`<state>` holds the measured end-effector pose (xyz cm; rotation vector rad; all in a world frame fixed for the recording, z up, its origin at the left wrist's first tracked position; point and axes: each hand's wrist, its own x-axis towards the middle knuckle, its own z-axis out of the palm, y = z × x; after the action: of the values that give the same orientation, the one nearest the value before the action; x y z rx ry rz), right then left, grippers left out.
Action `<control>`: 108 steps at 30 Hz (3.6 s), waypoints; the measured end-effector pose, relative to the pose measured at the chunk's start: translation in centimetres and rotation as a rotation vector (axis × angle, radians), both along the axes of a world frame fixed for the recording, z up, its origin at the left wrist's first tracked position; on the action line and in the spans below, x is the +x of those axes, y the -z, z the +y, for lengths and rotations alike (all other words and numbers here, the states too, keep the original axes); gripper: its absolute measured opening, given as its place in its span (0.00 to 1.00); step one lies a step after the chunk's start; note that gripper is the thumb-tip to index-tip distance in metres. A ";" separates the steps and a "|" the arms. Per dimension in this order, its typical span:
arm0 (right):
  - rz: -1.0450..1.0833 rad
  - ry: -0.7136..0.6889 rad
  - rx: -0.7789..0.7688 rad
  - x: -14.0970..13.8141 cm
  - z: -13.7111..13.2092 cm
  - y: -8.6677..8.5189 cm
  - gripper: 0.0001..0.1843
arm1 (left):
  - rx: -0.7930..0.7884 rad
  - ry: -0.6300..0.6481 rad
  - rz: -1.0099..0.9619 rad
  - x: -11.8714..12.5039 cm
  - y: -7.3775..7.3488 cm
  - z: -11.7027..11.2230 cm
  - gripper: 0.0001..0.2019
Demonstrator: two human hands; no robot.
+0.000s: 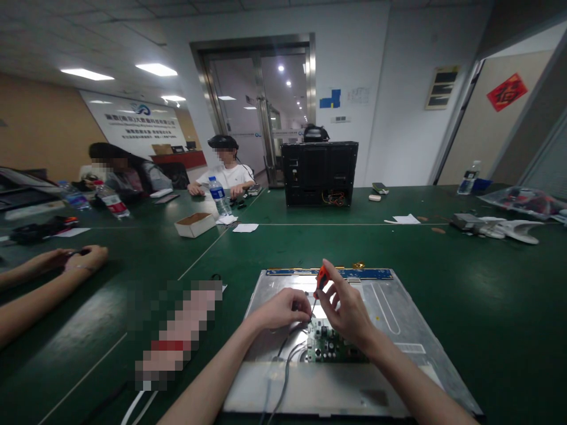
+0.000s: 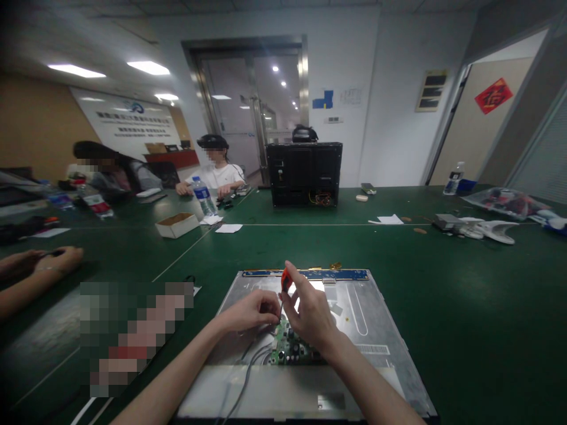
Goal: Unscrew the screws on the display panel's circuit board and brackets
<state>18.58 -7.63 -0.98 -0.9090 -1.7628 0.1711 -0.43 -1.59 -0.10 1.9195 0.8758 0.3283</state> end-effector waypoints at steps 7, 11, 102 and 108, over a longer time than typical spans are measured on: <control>0.008 -0.001 0.048 -0.1 0.1 -0.1 0.35 | -0.011 -0.017 0.026 0.1 -0.1 -0.1 0.02; -0.002 0.022 0.085 -0.1 0.3 -0.1 0.35 | -0.010 -0.009 0.030 0.1 -0.2 -0.1 0.02; -0.076 0.014 0.041 -0.3 -0.2 -0.6 0.38 | 0.213 -0.010 0.355 1.7 -2.2 -0.2 0.12; -0.074 0.016 0.055 -0.3 -0.2 -0.8 0.36 | 0.262 -0.081 0.456 2.7 -2.6 -0.4 0.12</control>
<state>18.26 -7.82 -0.17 -0.8998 -1.8192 0.0792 2.27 -1.97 2.50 2.2507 1.2604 0.0491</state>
